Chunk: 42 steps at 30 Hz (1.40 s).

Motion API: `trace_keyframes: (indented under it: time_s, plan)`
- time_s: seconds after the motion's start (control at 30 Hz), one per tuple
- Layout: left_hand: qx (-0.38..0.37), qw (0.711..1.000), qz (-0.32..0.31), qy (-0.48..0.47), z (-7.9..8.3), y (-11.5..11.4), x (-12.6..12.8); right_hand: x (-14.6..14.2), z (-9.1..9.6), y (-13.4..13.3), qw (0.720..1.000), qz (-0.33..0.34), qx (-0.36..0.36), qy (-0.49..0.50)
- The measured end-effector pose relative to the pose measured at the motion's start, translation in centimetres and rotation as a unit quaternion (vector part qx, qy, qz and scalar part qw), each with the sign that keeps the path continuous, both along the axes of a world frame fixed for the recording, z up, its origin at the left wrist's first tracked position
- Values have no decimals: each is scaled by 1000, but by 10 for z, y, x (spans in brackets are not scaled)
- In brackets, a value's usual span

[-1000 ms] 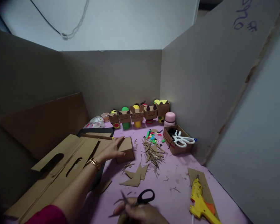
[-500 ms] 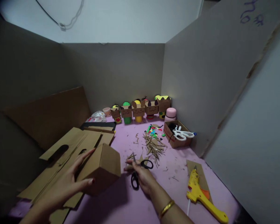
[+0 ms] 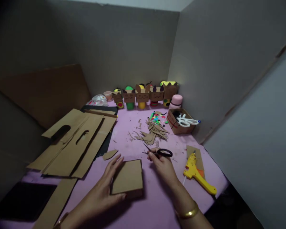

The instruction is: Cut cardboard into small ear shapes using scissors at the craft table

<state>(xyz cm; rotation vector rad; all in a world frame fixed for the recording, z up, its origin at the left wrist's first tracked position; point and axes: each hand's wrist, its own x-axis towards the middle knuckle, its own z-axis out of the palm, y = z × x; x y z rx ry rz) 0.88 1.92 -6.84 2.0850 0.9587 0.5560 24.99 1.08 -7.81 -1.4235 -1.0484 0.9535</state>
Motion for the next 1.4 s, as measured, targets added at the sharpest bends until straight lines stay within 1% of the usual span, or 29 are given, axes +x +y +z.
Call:
trace_keyframes:
  time_s: [0.07,0.13,0.17,0.23,0.27,0.33,0.4,0.43,0.5,0.6,0.73,0.83,0.93,1.03,1.23,1.4]
  plan:
    - [-18,998,31,-51,-15,-7,-2,5,3,-22,998,-10,-7,-64]
    - [-51,991,81,-98,-29,-16,0,9,4,-41,994,-25,-14,-108]
    - [-73,985,106,-119,-34,-20,1,9,5,-48,992,-25,-15,-123]
    - [-111,971,137,-160,-43,-27,6,9,7,-60,986,0,-6,-166]
    - [-123,965,139,-183,-45,-29,8,8,9,-65,977,27,9,-210]
    - [-124,955,129,-237,-48,-30,13,6,16,-73,945,71,50,-314]
    - [-104,945,123,-283,-48,-29,16,2,24,-79,907,94,81,-403]
    - [-89,945,125,-288,-48,-28,17,0,28,-82,892,101,92,-431]
    - [-57,958,121,-254,-48,-25,17,-5,34,-85,874,105,107,-462]
    - [-20,979,87,-182,-48,-20,13,-11,36,-89,863,109,142,-472]
    - [-11,987,62,-148,-48,-16,7,-14,34,-91,852,90,161,-490]
    - [-9,988,48,-143,-45,-15,6,-14,37,-89,836,86,174,-513]
    - [-3,988,40,-148,-42,-15,8,-14,42,-88,813,104,182,-543]
    - [-4,988,34,-150,-42,-15,8,-14,48,-88,795,122,175,-568]
    - [-1,989,28,-144,-44,-14,8,-10,54,-86,772,141,189,-590]
    - [-3,989,23,-146,-45,-13,7,-11,54,-84,768,138,184,-598]
